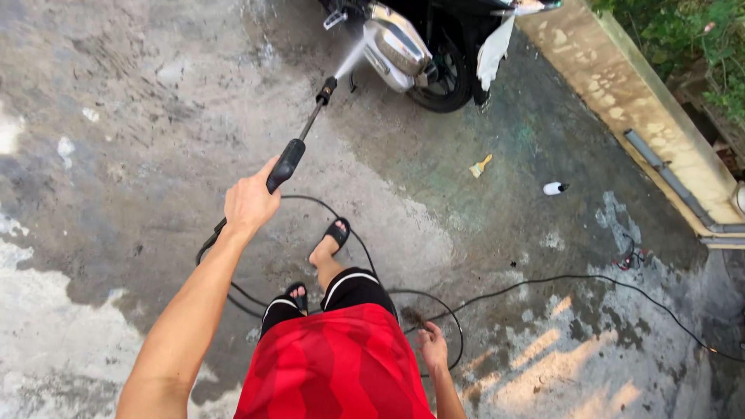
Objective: The person uses a high-pressure water sprayer to wash a red and black motorcycle. They systematically spray the rear wheel, engine, seat, and front wheel, moving around the vehicle to clean different sides.
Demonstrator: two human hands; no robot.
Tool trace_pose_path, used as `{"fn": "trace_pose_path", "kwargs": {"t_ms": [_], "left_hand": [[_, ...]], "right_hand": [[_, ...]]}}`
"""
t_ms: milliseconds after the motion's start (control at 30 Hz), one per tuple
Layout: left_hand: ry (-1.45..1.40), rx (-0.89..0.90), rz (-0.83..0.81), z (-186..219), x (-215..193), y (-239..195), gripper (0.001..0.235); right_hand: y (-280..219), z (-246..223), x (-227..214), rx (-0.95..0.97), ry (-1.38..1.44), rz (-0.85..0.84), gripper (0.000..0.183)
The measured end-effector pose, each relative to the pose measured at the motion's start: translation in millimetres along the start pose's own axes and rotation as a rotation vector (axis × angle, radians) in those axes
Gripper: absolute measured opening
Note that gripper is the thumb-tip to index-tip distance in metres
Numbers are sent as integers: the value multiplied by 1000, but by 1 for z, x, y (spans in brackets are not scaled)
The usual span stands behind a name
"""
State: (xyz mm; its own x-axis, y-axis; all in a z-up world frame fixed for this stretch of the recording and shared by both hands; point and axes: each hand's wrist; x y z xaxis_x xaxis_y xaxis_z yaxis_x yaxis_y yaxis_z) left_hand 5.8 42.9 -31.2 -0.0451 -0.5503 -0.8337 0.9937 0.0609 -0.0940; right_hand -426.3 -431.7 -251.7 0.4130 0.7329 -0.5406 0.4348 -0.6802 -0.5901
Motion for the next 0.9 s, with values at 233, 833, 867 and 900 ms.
{"fn": "trace_pose_path", "kwargs": {"t_ms": [233, 833, 867, 900], "left_hand": [[-33, -25, -46, 36, 31, 114, 65], [96, 179, -273, 104, 122, 240, 69], [96, 188, -278, 104, 122, 243, 69], [96, 198, -288, 104, 123, 246, 69]], "right_hand": [[62, -76, 0, 147, 51, 91, 46], [74, -156, 33, 240, 154, 175, 47], [67, -161, 39, 244, 160, 181, 47], [58, -166, 44, 242, 163, 201, 46]]}}
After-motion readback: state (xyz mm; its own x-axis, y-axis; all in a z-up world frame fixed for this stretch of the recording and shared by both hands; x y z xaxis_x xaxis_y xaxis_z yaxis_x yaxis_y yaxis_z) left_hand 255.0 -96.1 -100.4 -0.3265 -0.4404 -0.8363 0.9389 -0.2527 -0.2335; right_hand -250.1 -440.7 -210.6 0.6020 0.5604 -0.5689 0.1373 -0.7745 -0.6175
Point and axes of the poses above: each hand's wrist, its own y-axis towards the middle knuckle, its own x-axis out of the palm, z = x × y, and after that the axes turned 10 degrees about z, right-handed
